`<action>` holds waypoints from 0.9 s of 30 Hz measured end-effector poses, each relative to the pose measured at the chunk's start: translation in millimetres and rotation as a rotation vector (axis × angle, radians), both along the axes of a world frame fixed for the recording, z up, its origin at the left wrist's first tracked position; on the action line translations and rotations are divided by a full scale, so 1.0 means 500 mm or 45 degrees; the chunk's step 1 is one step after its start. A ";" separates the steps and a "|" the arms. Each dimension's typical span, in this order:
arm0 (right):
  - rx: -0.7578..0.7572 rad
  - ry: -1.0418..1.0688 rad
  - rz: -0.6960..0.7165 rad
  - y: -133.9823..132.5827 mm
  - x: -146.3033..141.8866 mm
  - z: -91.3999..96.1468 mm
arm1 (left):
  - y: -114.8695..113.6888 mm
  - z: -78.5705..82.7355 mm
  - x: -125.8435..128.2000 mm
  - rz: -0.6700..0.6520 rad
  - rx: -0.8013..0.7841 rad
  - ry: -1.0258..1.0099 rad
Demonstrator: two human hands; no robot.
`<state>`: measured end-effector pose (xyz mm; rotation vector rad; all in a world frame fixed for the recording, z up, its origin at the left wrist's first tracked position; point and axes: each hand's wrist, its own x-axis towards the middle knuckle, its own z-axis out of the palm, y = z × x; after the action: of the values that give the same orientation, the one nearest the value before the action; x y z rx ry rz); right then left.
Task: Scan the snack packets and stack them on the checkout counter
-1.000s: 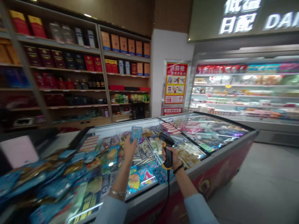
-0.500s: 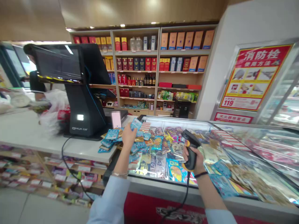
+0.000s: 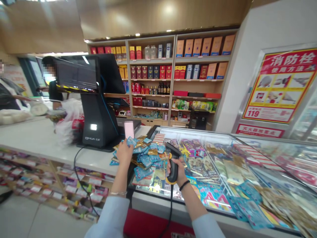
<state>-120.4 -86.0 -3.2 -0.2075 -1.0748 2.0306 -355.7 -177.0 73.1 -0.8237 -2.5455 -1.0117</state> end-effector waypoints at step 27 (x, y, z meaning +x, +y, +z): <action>-0.061 -0.185 0.079 0.016 -0.054 -0.028 | 0.066 -0.118 0.056 -0.031 0.375 0.544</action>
<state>-147.3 -77.8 -17.2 -0.3549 -1.1341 2.1245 -327.6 -143.9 13.9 -0.8762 -1.9798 -1.0524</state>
